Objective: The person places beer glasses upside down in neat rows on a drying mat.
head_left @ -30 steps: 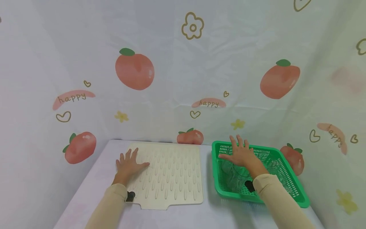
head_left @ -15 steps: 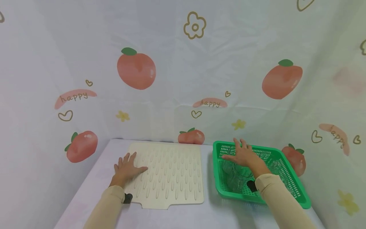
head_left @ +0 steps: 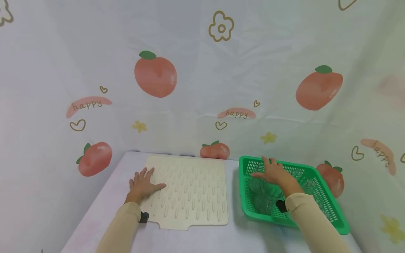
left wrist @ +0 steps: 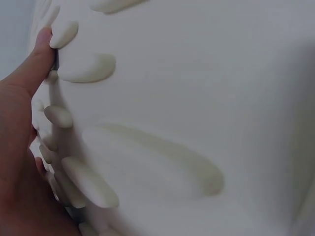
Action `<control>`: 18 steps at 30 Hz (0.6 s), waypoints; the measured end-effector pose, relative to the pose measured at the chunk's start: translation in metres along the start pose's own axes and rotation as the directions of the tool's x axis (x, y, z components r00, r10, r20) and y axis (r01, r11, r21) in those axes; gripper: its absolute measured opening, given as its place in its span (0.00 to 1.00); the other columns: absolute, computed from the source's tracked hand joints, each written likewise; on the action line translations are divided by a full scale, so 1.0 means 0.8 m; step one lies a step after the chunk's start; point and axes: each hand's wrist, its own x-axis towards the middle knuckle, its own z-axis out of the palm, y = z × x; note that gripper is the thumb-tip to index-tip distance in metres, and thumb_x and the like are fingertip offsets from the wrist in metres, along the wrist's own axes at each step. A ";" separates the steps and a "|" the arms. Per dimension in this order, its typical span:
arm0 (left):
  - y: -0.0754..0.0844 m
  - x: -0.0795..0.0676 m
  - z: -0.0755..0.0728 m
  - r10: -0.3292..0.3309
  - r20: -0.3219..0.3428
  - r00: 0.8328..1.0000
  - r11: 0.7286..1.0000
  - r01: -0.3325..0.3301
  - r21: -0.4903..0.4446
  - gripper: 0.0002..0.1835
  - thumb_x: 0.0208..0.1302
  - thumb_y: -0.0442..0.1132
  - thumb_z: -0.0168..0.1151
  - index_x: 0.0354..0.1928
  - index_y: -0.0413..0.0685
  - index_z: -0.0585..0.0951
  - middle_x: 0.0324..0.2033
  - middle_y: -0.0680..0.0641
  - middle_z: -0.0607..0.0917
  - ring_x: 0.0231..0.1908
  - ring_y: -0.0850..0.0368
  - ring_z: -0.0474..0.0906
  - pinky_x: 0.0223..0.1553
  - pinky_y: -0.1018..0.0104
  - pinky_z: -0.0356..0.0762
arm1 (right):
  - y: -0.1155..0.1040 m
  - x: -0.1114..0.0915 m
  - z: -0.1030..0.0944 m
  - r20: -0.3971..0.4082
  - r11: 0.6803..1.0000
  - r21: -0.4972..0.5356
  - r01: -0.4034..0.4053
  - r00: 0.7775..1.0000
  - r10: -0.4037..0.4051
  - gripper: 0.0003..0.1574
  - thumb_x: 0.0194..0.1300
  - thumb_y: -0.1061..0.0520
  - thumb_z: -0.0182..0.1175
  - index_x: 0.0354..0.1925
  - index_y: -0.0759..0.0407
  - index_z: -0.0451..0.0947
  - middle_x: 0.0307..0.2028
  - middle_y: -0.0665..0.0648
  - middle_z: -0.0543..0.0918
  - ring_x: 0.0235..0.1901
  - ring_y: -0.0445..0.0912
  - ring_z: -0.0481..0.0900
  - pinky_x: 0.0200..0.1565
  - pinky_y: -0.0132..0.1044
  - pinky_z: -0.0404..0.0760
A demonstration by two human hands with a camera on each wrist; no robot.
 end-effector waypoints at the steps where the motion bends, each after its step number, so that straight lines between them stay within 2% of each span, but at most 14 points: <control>1: 0.002 -0.001 -0.001 -0.002 -0.001 1.000 1.000 0.002 -0.004 0.64 0.50 0.79 0.63 0.82 0.53 0.51 0.81 0.33 0.43 0.77 0.20 0.27 0.70 0.20 0.23 | 0.001 0.001 0.001 -0.002 1.000 -0.004 0.005 1.000 -0.005 0.65 0.69 0.30 0.59 0.79 0.69 0.42 0.73 0.85 0.48 0.68 0.86 0.51 0.58 0.77 0.68; 7: 0.013 -0.010 -0.009 -0.025 0.025 0.999 1.000 0.026 -0.018 0.62 0.54 0.74 0.66 0.81 0.50 0.51 0.80 0.32 0.42 0.77 0.20 0.27 0.70 0.20 0.24 | 0.003 0.007 0.005 -0.015 0.999 -0.034 0.025 1.000 -0.026 0.61 0.70 0.34 0.60 0.78 0.71 0.46 0.71 0.87 0.52 0.68 0.87 0.52 0.62 0.77 0.65; 11: 0.012 -0.008 -0.008 -0.032 0.021 0.999 0.999 0.032 -0.007 0.61 0.54 0.73 0.66 0.81 0.51 0.51 0.81 0.32 0.42 0.77 0.20 0.28 0.71 0.20 0.26 | 0.001 0.007 0.003 -0.020 0.999 -0.042 0.030 0.999 -0.031 0.60 0.70 0.34 0.61 0.77 0.72 0.48 0.71 0.88 0.53 0.68 0.86 0.53 0.62 0.77 0.64; 18: 0.013 -0.008 -0.009 -0.032 0.027 0.999 0.999 0.032 -0.012 0.62 0.53 0.74 0.66 0.81 0.51 0.51 0.81 0.32 0.41 0.77 0.20 0.27 0.71 0.21 0.25 | 0.000 0.001 -0.002 -0.028 0.999 0.007 0.047 0.998 -0.047 0.59 0.69 0.34 0.61 0.76 0.73 0.51 0.71 0.88 0.53 0.68 0.86 0.52 0.62 0.77 0.64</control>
